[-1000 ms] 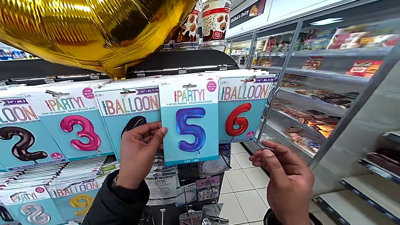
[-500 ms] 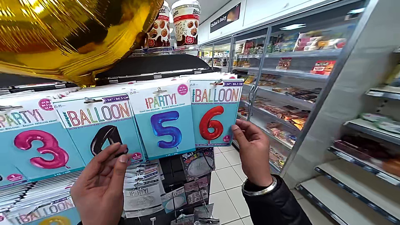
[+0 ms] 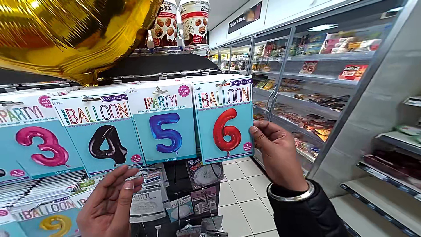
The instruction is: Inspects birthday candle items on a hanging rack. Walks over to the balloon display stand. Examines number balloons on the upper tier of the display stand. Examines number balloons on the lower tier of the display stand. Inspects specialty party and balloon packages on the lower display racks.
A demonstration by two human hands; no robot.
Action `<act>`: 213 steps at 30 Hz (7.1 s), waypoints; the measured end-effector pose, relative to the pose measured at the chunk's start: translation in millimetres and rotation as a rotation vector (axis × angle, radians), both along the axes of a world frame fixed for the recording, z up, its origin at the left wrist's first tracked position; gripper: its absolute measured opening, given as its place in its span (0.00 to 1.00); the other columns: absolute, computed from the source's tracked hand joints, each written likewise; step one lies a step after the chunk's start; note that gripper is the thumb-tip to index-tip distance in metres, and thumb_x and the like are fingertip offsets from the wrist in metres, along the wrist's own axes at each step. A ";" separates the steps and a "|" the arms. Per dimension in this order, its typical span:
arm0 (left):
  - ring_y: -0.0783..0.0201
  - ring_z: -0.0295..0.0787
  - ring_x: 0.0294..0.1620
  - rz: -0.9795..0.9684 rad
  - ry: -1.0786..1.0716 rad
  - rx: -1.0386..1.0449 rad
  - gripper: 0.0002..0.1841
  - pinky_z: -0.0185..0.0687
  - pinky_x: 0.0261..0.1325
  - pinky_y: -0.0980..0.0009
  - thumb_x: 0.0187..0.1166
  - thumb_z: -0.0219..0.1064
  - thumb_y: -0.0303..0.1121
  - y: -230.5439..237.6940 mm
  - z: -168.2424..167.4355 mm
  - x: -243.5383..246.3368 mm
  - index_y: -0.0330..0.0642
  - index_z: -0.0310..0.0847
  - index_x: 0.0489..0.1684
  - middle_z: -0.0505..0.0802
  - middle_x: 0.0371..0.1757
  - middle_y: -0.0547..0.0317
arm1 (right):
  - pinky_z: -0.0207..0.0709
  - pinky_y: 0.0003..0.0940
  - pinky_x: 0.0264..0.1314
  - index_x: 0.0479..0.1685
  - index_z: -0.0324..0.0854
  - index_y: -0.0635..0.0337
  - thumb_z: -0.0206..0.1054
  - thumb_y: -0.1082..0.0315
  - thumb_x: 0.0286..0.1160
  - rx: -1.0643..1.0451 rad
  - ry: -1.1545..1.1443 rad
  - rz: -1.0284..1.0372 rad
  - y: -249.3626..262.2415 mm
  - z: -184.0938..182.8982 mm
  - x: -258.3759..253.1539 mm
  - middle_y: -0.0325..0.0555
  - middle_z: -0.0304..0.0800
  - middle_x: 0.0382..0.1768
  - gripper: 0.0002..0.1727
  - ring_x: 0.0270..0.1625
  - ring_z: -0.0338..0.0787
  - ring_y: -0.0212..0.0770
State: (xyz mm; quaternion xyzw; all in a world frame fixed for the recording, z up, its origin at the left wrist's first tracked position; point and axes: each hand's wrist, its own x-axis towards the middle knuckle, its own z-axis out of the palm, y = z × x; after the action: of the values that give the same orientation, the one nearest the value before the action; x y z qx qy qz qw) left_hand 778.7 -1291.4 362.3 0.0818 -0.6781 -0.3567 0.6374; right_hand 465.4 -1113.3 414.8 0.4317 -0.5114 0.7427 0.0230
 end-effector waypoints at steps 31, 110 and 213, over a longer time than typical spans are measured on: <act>0.52 0.97 0.41 -0.122 0.005 0.052 0.19 0.97 0.40 0.64 0.85 0.65 0.37 48.8 -24.1 -35.2 0.33 0.81 0.65 0.95 0.46 0.46 | 0.93 0.33 0.41 0.51 0.90 0.61 0.74 0.67 0.76 -0.183 -0.067 0.107 58.1 -44.5 45.6 0.51 0.92 0.41 0.10 0.37 0.94 0.39; 0.65 0.94 0.58 -0.015 -0.238 0.079 0.22 0.94 0.60 0.64 0.81 0.72 0.35 30.6 40.2 -134.1 0.45 0.81 0.72 0.92 0.65 0.59 | 0.89 0.36 0.56 0.63 0.84 0.59 0.68 0.62 0.82 -0.112 0.031 -0.169 72.8 -49.3 -6.5 0.46 0.91 0.55 0.17 0.54 0.92 0.43; 0.59 0.95 0.56 -0.124 -0.156 0.144 0.19 0.94 0.60 0.61 0.77 0.73 0.27 34.5 38.4 -96.6 0.32 0.85 0.65 0.94 0.60 0.47 | 0.93 0.34 0.45 0.62 0.77 0.67 0.54 0.69 0.85 -0.069 -0.012 -0.069 90.0 -66.4 19.5 0.37 0.93 0.44 0.15 0.41 0.95 0.36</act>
State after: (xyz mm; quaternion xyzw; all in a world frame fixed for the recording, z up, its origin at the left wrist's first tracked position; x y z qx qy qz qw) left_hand 682.1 -1256.9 400.7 0.1129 -0.7020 -0.4357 0.5519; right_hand 485.0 -1023.4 348.4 0.4081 -0.5005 0.7611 0.0604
